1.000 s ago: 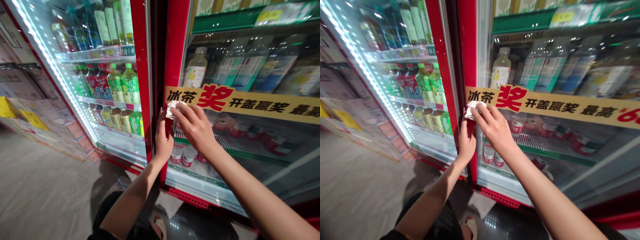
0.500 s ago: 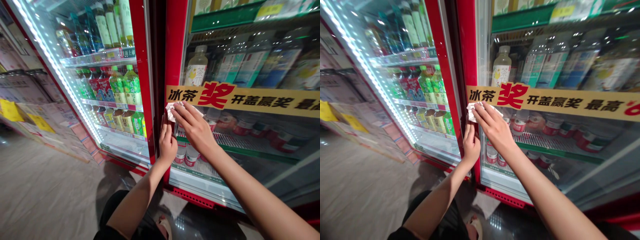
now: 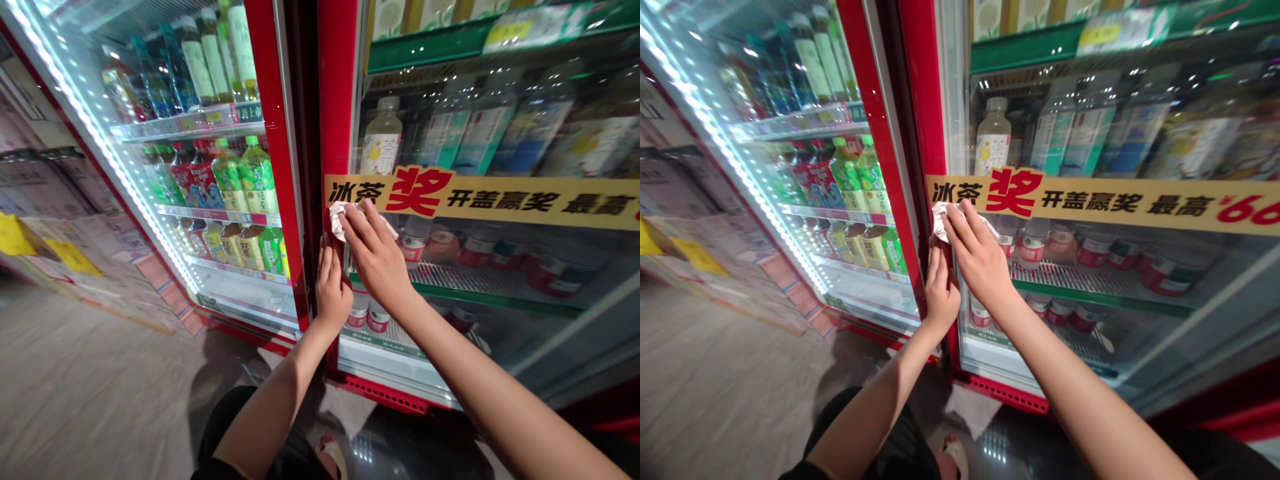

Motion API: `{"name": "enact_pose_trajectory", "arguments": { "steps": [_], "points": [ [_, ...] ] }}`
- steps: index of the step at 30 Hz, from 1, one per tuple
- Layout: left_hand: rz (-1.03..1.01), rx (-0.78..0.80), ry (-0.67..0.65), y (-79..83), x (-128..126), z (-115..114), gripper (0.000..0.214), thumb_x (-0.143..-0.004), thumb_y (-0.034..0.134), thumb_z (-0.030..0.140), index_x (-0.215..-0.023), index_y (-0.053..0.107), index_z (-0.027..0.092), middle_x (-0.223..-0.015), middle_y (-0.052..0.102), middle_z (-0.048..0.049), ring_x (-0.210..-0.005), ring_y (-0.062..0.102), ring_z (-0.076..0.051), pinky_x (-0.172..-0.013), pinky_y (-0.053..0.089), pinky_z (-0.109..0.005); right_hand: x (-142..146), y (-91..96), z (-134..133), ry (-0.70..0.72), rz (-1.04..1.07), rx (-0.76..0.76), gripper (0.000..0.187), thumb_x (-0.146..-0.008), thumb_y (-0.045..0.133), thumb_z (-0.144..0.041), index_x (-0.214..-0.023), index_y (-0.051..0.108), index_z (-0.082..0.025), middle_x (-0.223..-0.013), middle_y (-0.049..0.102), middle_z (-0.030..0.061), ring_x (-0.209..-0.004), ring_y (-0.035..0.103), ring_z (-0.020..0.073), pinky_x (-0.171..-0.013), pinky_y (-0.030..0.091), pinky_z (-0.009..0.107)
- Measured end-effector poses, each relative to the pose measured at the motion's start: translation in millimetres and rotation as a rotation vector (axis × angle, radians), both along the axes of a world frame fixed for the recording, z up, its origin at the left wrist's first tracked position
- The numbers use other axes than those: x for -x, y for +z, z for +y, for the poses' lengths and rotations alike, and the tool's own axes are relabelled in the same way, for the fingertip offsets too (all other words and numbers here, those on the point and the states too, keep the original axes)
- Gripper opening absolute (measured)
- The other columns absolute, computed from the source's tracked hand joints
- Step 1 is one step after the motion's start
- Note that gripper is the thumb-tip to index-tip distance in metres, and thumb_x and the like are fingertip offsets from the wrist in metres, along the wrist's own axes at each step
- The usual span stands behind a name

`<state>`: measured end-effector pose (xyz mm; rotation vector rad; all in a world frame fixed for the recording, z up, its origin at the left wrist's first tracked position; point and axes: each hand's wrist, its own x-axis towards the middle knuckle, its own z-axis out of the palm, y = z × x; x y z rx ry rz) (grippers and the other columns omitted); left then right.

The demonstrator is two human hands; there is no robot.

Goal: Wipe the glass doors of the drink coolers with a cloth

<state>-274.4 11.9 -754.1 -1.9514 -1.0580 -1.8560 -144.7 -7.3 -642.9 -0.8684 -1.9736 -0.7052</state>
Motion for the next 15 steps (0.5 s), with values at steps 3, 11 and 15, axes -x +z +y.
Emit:
{"name": "enact_pose_trajectory", "arguments": {
  "steps": [3,11,15],
  "points": [
    [0.005,-0.025,0.036,4.8,-1.4,-3.1,0.097,-0.092,0.046,-0.005,-0.177,0.018,0.032,-0.179,0.036,-0.0044,-0.166,0.033,-0.023,-0.135,0.042,-0.044,-1.0,-6.9,-0.5,0.017,-0.081,-0.047,0.068,-0.113,0.04,-0.012,-0.176,0.02,-0.03,-0.173,0.048,0.0029,-0.167,0.027,0.0239,-0.137,0.038,0.046],
    [0.035,0.0,-0.075,20.1,0.9,-11.7,0.091,-0.098,0.04,-0.003,-0.177,0.012,0.035,-0.184,0.021,-0.0016,-0.17,0.021,-0.023,-0.14,0.032,-0.048,-16.3,-8.9,-5.3,-0.05,-0.066,-0.063,0.076,-0.112,0.036,-0.007,-0.177,0.006,-0.032,-0.176,0.043,0.0043,-0.169,0.016,0.0233,-0.139,0.034,0.05],
    [0.042,-0.027,-0.054,15.4,2.0,-7.1,0.099,-0.092,0.04,-0.007,-0.177,0.012,0.036,-0.184,0.02,-0.0008,-0.169,0.022,-0.024,-0.139,0.032,-0.049,-8.8,-2.2,-2.9,-0.009,-0.035,0.016,0.07,-0.112,0.035,-0.009,-0.176,0.019,-0.033,-0.176,0.042,0.0025,-0.169,0.02,0.0243,-0.139,0.032,0.054]
  ]
}}
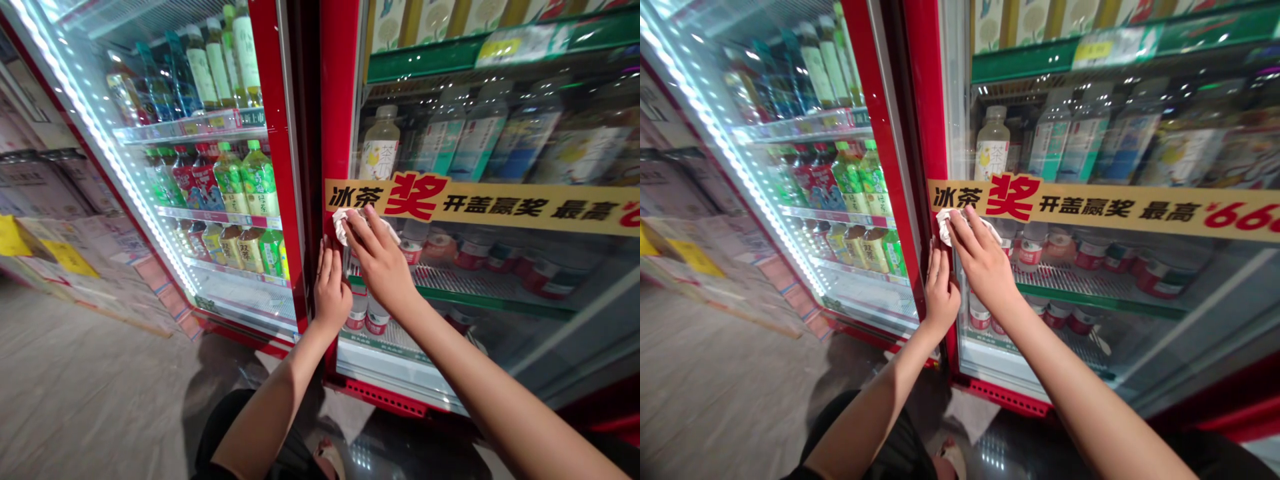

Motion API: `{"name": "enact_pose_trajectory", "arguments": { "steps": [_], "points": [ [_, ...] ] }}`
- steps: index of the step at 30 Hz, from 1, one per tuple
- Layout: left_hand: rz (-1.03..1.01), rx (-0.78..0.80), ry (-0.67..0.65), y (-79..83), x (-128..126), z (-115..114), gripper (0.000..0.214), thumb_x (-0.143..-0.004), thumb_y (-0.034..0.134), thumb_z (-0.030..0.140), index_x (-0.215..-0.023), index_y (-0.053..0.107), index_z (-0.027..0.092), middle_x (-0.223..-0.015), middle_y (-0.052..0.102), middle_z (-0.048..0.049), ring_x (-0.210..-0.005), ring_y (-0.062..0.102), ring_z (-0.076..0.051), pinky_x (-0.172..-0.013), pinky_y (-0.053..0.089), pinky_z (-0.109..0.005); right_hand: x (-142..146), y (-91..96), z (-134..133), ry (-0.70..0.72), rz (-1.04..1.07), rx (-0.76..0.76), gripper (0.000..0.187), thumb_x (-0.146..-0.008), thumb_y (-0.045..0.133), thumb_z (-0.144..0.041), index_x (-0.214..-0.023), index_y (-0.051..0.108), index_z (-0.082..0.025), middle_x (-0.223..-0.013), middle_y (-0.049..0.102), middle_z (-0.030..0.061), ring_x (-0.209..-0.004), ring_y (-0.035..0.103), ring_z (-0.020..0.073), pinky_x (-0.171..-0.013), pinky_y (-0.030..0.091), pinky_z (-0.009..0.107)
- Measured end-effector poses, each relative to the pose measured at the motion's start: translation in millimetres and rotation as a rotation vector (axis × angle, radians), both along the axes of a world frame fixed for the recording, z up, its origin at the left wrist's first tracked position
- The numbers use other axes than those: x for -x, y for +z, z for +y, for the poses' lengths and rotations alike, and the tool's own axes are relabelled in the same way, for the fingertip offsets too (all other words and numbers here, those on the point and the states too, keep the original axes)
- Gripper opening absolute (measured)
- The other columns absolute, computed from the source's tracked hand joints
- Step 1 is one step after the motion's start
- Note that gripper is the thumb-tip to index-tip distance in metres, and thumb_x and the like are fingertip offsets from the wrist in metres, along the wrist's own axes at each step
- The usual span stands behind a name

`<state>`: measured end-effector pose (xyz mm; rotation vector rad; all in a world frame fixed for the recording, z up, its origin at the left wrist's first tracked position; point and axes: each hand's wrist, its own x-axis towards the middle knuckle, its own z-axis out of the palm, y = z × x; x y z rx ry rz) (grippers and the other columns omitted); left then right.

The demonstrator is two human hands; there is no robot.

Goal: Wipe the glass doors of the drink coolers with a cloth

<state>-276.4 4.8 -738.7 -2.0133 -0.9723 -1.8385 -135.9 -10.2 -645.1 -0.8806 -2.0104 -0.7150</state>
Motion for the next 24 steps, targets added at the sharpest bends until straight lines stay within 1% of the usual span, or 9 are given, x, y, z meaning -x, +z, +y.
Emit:
{"name": "enact_pose_trajectory", "arguments": {
  "steps": [2,5,7,10,13,16,18,21,24],
  "points": [
    [0.008,0.021,-0.004,0.8,0.4,-0.5,0.099,-0.093,0.041,-0.007,-0.177,0.011,0.035,-0.184,0.02,-0.0016,-0.17,0.02,-0.025,-0.14,0.031,-0.05,-2.5,-4.0,-1.2,0.015,-0.021,0.013,0.07,-0.112,0.037,-0.01,-0.176,0.02,-0.033,-0.175,0.044,0.0025,-0.169,0.025,0.0248,-0.138,0.036,0.054],
    [0.011,0.067,-0.026,6.0,0.3,-5.2,0.093,-0.098,0.041,-0.002,-0.177,0.01,0.034,-0.184,0.018,-0.0028,-0.17,0.019,-0.025,-0.14,0.029,-0.049,-14.0,-11.6,-5.3,0.013,-0.051,-0.003,0.076,-0.111,0.039,-0.007,-0.176,0.011,-0.036,-0.175,0.043,0.0004,-0.168,0.028,0.0238,-0.136,0.04,0.05],
    [0.014,0.082,-0.022,9.0,0.2,-8.1,0.09,-0.1,0.041,0.0,-0.177,0.009,0.033,-0.184,0.018,-0.0036,-0.17,0.019,-0.025,-0.14,0.028,-0.048,-20.8,-11.7,-7.6,-0.007,-0.039,-0.031,0.081,-0.111,0.04,-0.006,-0.176,0.005,-0.038,-0.176,0.041,-0.0006,-0.168,0.025,0.0232,-0.137,0.04,0.049],
    [0.044,0.056,0.019,8.8,0.8,-7.6,0.088,-0.101,0.04,0.001,-0.178,0.009,0.03,-0.184,0.018,-0.0059,-0.17,0.019,-0.025,-0.14,0.029,-0.049,-21.5,-4.4,-7.9,-0.043,-0.001,-0.072,0.083,-0.11,0.039,-0.004,-0.175,-0.002,-0.037,-0.177,0.038,0.001,-0.17,0.016,0.0242,-0.139,0.035,0.052],
    [0.149,-0.056,0.101,4.3,2.5,-1.7,0.089,-0.097,0.042,-0.002,-0.177,0.013,0.024,-0.18,0.03,-0.0107,-0.168,0.025,-0.026,-0.138,0.034,-0.048,-15.7,-0.5,-6.6,-0.043,-0.004,-0.062,0.082,-0.111,0.037,-0.005,-0.175,-0.002,-0.036,-0.178,0.036,0.002,-0.169,0.015,0.0259,-0.139,0.033,0.054],
    [0.252,-0.144,0.179,0.0,2.7,3.0,0.088,-0.094,0.045,-0.003,-0.176,0.021,0.018,-0.169,0.051,-0.0147,-0.164,0.037,-0.026,-0.135,0.041,-0.045,-16.4,-7.1,-8.3,-0.02,-0.041,-0.024,0.081,-0.11,0.041,-0.005,-0.175,0.005,-0.036,-0.177,0.037,0.0007,-0.168,0.022,0.0261,-0.138,0.037,0.053],
    [0.291,-0.156,0.203,-1.4,1.5,3.1,0.083,-0.094,0.046,-0.001,-0.173,0.027,0.015,-0.162,0.06,-0.0156,-0.161,0.044,-0.026,-0.133,0.045,-0.044,-22.9,-13.1,-11.4,-0.019,-0.055,-0.02,0.082,-0.109,0.042,-0.004,-0.175,0.005,-0.035,-0.176,0.038,0.0004,-0.168,0.024,0.0253,-0.136,0.04,0.052],
    [0.344,-0.162,0.199,-2.0,-1.3,0.4,0.076,-0.096,0.047,0.002,-0.17,0.035,0.014,-0.157,0.066,-0.015,-0.159,0.047,-0.025,-0.131,0.046,-0.043,-34.2,-15.3,-15.2,-0.051,-0.047,-0.036,0.085,-0.109,0.043,-0.003,-0.175,0.002,-0.036,-0.176,0.038,-0.0007,-0.168,0.022,0.0248,-0.136,0.041,0.05],
    [0.364,-0.17,0.188,-2.0,-3.9,-2.1,0.075,-0.095,0.046,0.003,-0.169,0.036,0.013,-0.155,0.067,-0.015,-0.159,0.048,-0.025,-0.131,0.045,-0.044,-37.3,-9.3,-15.0,-0.07,-0.012,-0.044,0.085,-0.109,0.042,-0.004,-0.175,0.001,-0.04,-0.178,0.035,-0.0032,-0.168,0.02,0.0253,-0.138,0.036,0.05]
  ]
}}
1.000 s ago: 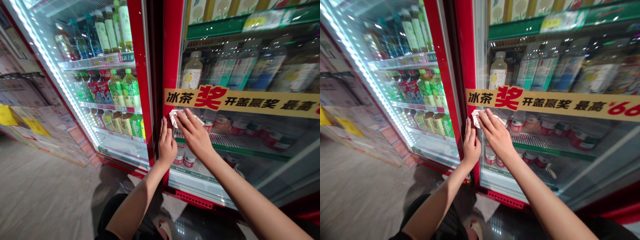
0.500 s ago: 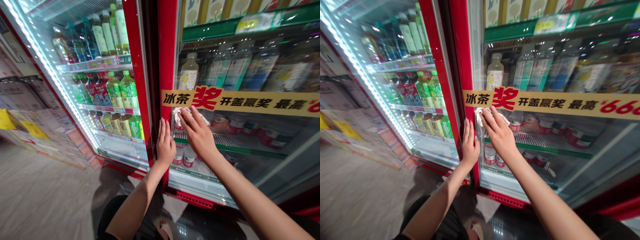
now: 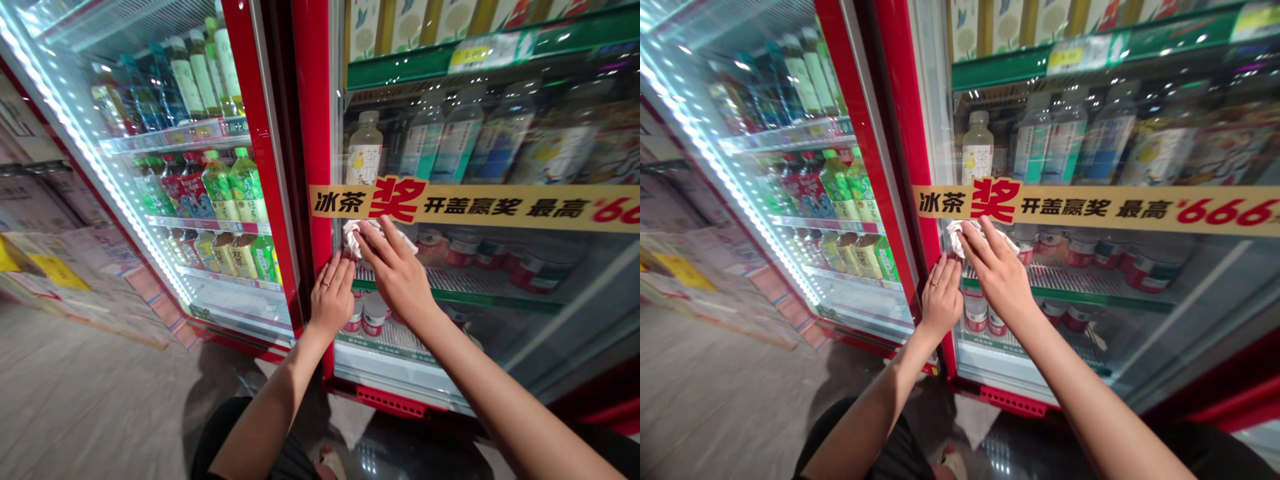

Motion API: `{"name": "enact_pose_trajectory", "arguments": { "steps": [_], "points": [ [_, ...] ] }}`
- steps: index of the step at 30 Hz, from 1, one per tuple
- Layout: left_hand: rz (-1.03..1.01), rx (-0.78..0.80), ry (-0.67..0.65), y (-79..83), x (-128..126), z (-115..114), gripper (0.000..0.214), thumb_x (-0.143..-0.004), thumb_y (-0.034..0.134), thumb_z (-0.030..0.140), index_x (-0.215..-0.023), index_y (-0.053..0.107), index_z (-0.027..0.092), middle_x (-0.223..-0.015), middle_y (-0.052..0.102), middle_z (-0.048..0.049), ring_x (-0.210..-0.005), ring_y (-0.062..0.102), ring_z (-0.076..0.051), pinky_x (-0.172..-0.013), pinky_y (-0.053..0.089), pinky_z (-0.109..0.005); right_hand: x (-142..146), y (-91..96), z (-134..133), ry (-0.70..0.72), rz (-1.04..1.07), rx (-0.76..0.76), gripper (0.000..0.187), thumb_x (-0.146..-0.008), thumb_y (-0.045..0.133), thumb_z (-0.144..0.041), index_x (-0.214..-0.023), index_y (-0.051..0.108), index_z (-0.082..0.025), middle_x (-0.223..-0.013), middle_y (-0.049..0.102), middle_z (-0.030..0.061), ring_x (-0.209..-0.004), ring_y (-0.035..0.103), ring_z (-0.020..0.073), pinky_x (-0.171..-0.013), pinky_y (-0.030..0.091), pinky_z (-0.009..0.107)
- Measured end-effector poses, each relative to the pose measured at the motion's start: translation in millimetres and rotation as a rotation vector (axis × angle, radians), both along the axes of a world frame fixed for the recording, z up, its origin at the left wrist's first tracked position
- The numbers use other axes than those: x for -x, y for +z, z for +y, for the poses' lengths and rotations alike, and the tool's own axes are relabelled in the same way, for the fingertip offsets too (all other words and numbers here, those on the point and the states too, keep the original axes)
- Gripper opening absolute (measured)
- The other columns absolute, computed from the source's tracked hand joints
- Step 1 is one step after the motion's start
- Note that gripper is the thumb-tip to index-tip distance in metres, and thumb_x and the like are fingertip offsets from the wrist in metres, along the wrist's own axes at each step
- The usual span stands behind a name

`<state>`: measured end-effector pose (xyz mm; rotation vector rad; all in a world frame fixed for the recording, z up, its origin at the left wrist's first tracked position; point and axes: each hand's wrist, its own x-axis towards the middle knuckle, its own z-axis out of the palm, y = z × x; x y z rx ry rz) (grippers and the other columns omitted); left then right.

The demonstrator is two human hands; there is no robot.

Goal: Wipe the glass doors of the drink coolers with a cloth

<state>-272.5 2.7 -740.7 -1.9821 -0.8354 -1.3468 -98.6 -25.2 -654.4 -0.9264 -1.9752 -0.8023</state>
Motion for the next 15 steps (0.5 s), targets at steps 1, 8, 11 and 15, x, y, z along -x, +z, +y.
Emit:
{"name": "enact_pose_trajectory", "arguments": {
  "steps": [1,8,11,15],
  "points": [
    [0.0,-0.003,-0.003,0.1,-0.8,-0.4,0.076,-0.095,0.046,0.003,-0.169,0.036,0.013,-0.155,0.067,-0.0153,-0.159,0.049,-0.025,-0.131,0.044,-0.043,0.9,2.0,0.6,0.003,0.011,-0.003,0.085,-0.109,0.041,-0.004,-0.175,0.0,-0.04,-0.178,0.034,-0.0034,-0.169,0.019,0.0255,-0.139,0.035,0.051],
    [0.013,-0.011,0.004,3.1,-5.0,-2.9,0.066,-0.095,0.049,0.004,-0.16,0.05,0.01,-0.146,0.074,-0.0162,-0.156,0.052,-0.026,-0.128,0.047,-0.042,-5.8,-5.1,-3.7,0.02,-0.032,0.004,0.086,-0.107,0.041,0.001,-0.175,0.003,-0.037,-0.175,0.042,-0.0014,-0.168,0.023,0.0234,-0.134,0.044,0.049],
    [0.052,-0.021,0.007,4.0,-6.8,-5.3,0.06,-0.095,0.05,0.005,-0.155,0.056,0.011,-0.146,0.074,-0.0152,-0.155,0.054,-0.025,-0.128,0.046,-0.04,-17.4,-4.7,-7.8,-0.011,-0.044,-0.008,0.085,-0.107,0.039,0.001,-0.175,0.006,-0.037,-0.175,0.042,-0.0015,-0.168,0.021,0.0237,-0.135,0.042,0.049],
    [0.071,-0.024,0.003,2.7,-9.8,-6.5,0.057,-0.095,0.05,0.007,-0.151,0.059,0.009,-0.147,0.073,-0.0162,-0.152,0.058,-0.024,-0.128,0.046,-0.04,-18.1,4.4,-7.7,-0.032,0.022,-0.026,0.083,-0.109,0.04,-0.004,-0.175,0.004,-0.039,-0.178,0.037,-0.0018,-0.169,0.018,0.026,-0.138,0.035,0.054]
  ]
}}
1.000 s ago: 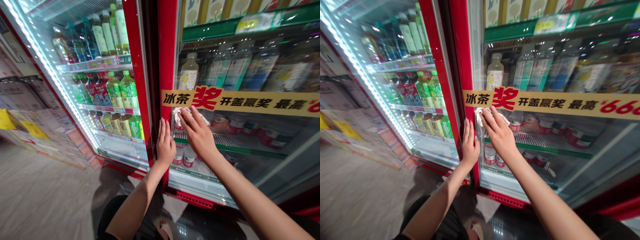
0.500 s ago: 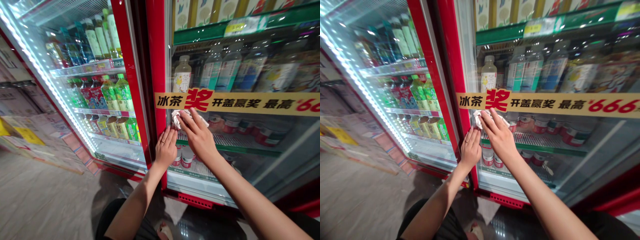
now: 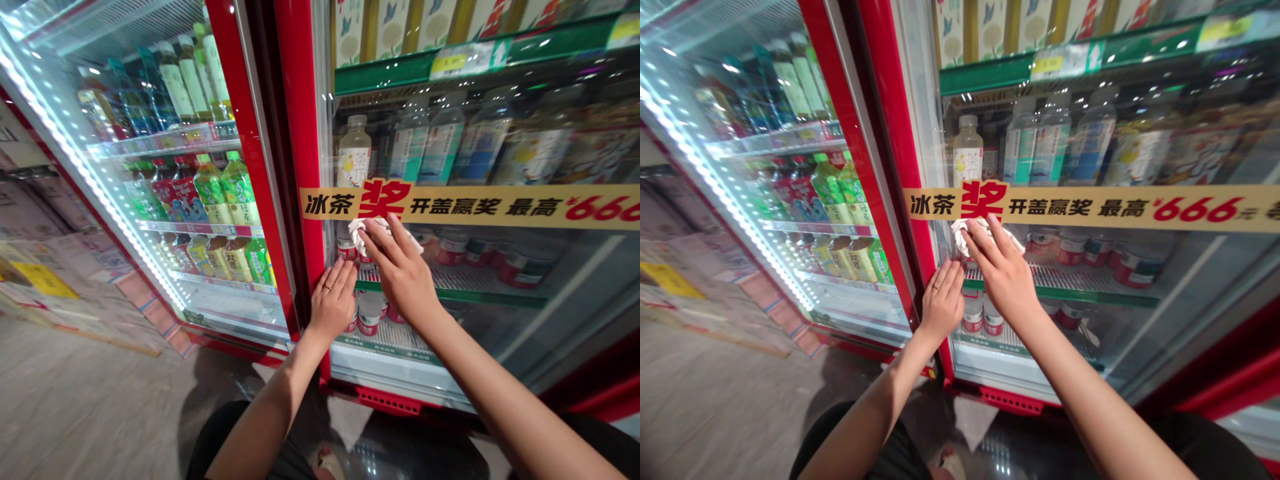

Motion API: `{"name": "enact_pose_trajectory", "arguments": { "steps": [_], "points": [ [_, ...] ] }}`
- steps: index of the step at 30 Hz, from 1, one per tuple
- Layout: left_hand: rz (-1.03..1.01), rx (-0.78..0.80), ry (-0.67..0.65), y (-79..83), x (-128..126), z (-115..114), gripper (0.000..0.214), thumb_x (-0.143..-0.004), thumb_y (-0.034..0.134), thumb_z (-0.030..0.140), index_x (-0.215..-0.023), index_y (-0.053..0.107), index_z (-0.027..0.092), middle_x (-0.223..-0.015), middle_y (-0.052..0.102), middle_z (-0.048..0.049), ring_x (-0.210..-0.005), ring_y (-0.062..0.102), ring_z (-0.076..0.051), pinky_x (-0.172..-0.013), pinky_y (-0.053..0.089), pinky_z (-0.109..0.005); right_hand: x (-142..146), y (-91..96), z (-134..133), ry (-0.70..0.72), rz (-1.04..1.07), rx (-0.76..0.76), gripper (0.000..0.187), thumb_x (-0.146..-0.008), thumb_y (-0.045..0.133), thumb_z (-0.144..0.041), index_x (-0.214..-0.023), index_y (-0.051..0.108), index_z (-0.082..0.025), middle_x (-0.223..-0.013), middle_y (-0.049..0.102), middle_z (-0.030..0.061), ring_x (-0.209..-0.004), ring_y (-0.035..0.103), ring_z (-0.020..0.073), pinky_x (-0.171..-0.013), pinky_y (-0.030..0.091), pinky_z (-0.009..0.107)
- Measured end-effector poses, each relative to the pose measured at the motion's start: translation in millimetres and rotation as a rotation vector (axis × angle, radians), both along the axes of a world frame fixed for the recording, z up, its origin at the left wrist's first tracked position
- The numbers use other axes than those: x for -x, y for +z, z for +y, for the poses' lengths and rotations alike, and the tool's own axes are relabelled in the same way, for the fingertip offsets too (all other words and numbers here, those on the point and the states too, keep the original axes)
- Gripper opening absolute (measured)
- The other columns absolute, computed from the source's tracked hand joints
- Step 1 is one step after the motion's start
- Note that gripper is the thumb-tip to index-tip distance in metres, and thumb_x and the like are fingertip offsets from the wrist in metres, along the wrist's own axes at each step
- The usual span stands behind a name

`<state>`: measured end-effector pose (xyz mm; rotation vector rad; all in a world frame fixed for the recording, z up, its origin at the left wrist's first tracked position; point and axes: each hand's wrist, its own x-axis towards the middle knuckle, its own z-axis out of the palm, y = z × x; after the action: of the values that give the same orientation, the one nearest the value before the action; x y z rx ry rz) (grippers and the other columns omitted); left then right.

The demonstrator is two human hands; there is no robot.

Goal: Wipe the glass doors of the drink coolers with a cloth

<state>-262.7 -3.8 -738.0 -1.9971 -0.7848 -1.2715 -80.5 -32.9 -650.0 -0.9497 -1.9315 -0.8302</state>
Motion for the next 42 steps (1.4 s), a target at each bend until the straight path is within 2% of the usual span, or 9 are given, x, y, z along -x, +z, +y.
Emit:
{"name": "enact_pose_trajectory", "arguments": {
  "steps": [6,9,17,23,28,31,35,38,42],
  "points": [
    [0.024,0.01,0.003,-4.6,-4.3,0.9,0.048,-0.091,0.052,0.008,-0.135,0.07,0.011,-0.137,0.078,-0.0166,-0.138,0.07,-0.026,-0.123,0.053,-0.04,3.3,-8.9,-0.1,0.025,-0.036,0.002,0.084,-0.108,0.039,0.0,-0.175,0.004,-0.036,-0.174,0.044,0.0008,-0.168,0.02,0.0247,-0.135,0.042,0.053],
    [0.05,0.011,-0.011,-4.6,-6.9,-0.7,0.048,-0.092,0.053,0.009,-0.137,0.07,0.012,-0.137,0.079,-0.0151,-0.138,0.07,-0.025,-0.123,0.052,-0.04,-6.3,-14.1,-3.6,0.006,-0.05,0.007,0.084,-0.107,0.04,0.0,-0.176,0.007,-0.035,-0.173,0.044,0.0006,-0.168,0.02,0.0235,-0.136,0.041,0.051],
    [0.05,-0.037,-0.034,-0.6,-12.8,-1.5,0.046,-0.091,0.051,0.007,-0.133,0.07,0.007,-0.135,0.079,-0.0188,-0.14,0.069,-0.025,-0.127,0.048,-0.038,-5.9,-1.3,-2.7,0.009,-0.006,-0.004,0.084,-0.108,0.038,-0.001,-0.175,0.003,-0.036,-0.176,0.039,0.0013,-0.169,0.015,0.0231,-0.137,0.038,0.052],
    [0.084,0.018,-0.045,-1.5,-15.6,0.3,0.051,-0.092,0.053,0.008,-0.141,0.068,0.012,-0.138,0.079,-0.0142,-0.146,0.065,-0.025,-0.127,0.048,-0.04,-24.7,-14.1,-11.4,0.011,-0.056,0.053,0.086,-0.106,0.037,0.002,-0.176,0.006,-0.038,-0.176,0.04,-0.0008,-0.169,0.019,0.0226,-0.135,0.042,0.051],
    [0.123,0.059,-0.052,-4.6,-21.0,-1.1,0.063,-0.095,0.049,0.008,-0.157,0.056,0.015,-0.155,0.068,-0.0125,-0.156,0.053,-0.021,-0.131,0.043,-0.038,-35.0,-5.3,-15.7,-0.055,0.033,0.008,0.088,-0.106,0.039,0.0,-0.175,0.004,-0.039,-0.18,0.033,-0.0012,-0.17,0.012,0.0224,-0.138,0.036,0.053],
    [0.124,0.068,-0.063,-6.1,-22.7,0.4,0.059,-0.094,0.051,0.008,-0.152,0.062,0.015,-0.154,0.068,-0.0134,-0.153,0.056,-0.023,-0.129,0.045,-0.04,-31.5,-1.1,-15.0,-0.021,0.024,0.036,0.089,-0.106,0.037,0.002,-0.175,0.001,-0.04,-0.179,0.035,-0.0003,-0.17,0.014,0.0231,-0.137,0.038,0.055],
    [0.12,0.062,-0.073,-4.6,-25.6,1.4,0.051,-0.095,0.054,0.009,-0.143,0.069,0.015,-0.144,0.076,-0.0135,-0.148,0.062,-0.025,-0.126,0.048,-0.041,-37.0,-9.4,-17.3,0.026,-0.041,0.096,0.088,-0.105,0.039,0.003,-0.175,0.006,-0.039,-0.175,0.041,-0.0002,-0.169,0.02,0.0238,-0.134,0.043,0.054],
    [0.127,0.019,-0.087,-2.0,-29.4,-0.2,0.051,-0.096,0.053,0.008,-0.144,0.068,0.013,-0.141,0.077,-0.0129,-0.15,0.06,-0.024,-0.127,0.047,-0.039,-47.2,-13.8,-20.5,0.008,-0.03,0.091,0.086,-0.105,0.041,0.001,-0.175,0.01,-0.038,-0.176,0.04,0.0001,-0.169,0.02,0.0246,-0.134,0.042,0.056],
    [0.121,0.011,-0.099,-0.9,-34.0,-0.7,0.05,-0.095,0.053,0.009,-0.143,0.068,0.013,-0.143,0.076,-0.0134,-0.149,0.061,-0.023,-0.127,0.046,-0.038,-50.5,-5.8,-20.0,-0.005,0.004,0.055,0.086,-0.106,0.043,-0.001,-0.175,0.009,-0.04,-0.178,0.035,-0.0009,-0.17,0.017,0.0239,-0.136,0.039,0.055]
  ]
}}
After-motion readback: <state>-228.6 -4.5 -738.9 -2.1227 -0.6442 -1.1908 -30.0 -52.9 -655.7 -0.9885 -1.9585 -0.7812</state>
